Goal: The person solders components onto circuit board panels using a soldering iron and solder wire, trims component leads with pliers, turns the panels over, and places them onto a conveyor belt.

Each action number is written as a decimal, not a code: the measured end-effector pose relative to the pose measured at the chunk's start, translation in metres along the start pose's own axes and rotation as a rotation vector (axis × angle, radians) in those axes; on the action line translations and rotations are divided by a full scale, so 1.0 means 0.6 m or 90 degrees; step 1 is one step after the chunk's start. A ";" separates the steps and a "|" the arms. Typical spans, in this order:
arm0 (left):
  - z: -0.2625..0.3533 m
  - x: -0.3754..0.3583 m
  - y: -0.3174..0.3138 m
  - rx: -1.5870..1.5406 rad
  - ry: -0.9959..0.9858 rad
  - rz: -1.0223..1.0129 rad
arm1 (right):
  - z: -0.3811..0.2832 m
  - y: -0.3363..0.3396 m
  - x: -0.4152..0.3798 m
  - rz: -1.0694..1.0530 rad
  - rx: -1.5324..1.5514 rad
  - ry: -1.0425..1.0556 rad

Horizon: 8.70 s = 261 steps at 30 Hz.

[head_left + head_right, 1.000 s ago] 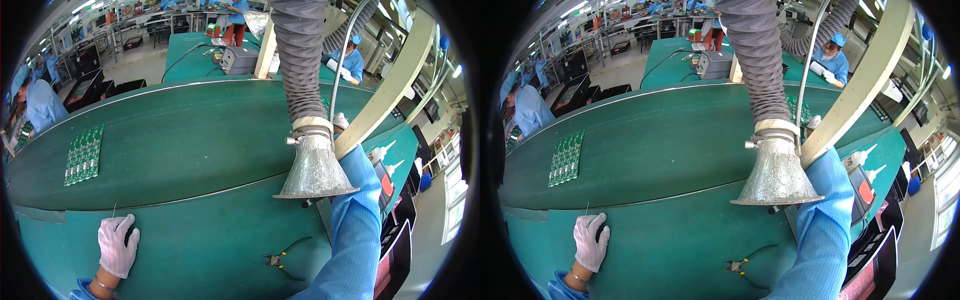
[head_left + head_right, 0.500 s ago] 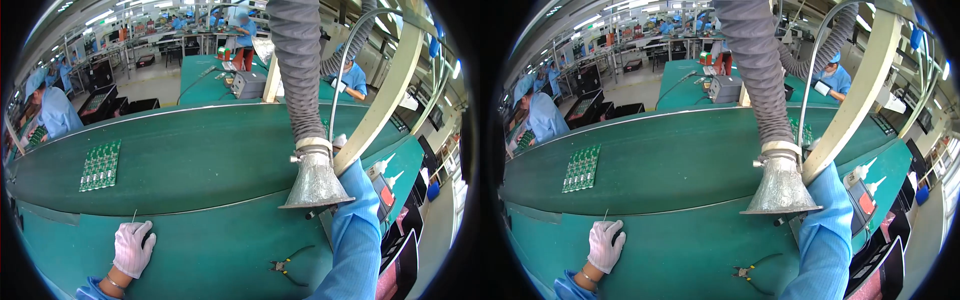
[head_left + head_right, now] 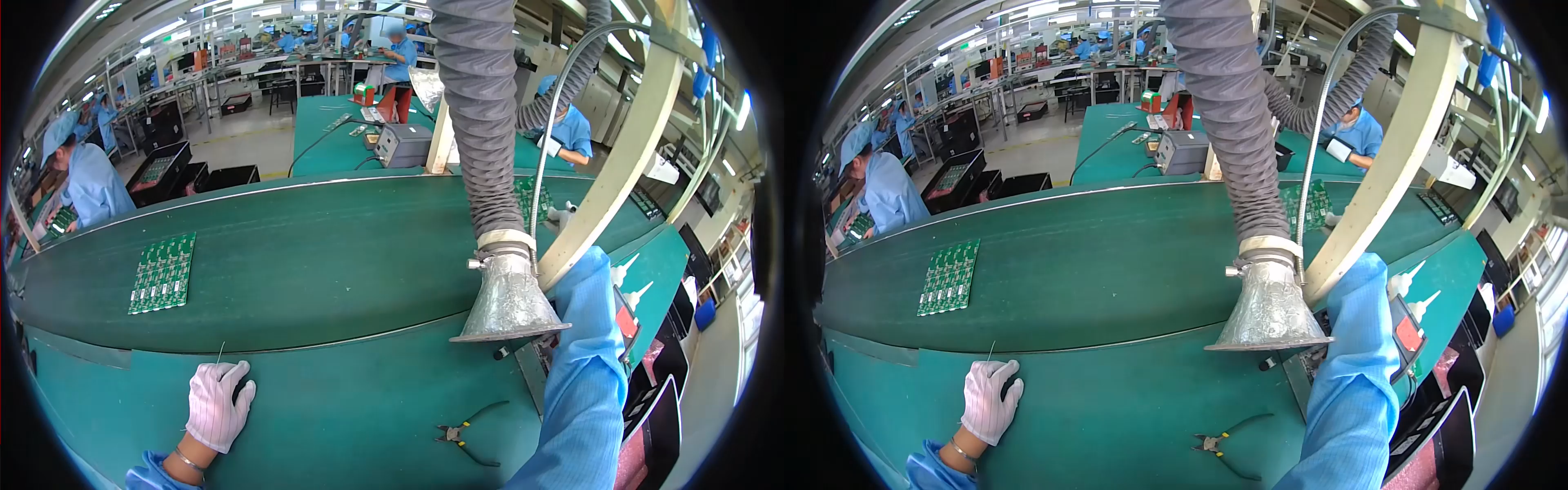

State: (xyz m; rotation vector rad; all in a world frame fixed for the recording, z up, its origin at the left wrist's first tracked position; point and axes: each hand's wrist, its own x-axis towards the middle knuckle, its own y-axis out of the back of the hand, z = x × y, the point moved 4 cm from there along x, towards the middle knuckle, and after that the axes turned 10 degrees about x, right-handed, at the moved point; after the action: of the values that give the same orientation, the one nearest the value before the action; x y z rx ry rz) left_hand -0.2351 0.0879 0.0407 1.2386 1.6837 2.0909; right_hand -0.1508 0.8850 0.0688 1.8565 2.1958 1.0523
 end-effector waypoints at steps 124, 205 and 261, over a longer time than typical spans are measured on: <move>0.107 -0.109 0.002 -0.025 -0.099 -0.070 | -0.283 0.221 -0.930 -0.604 -0.109 1.108; 0.019 -0.159 0.074 -0.403 -0.098 -0.112 | -0.270 0.140 -0.939 -0.465 0.487 0.429; 0.060 -0.093 0.021 -0.530 0.354 -0.208 | -0.209 0.161 -0.916 -0.329 0.582 0.078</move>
State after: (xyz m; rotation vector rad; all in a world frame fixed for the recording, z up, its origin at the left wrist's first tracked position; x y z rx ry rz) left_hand -0.1703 0.0761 0.0251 0.1356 0.8373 2.5931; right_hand 0.0156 0.3402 0.0193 1.2320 3.2947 0.0341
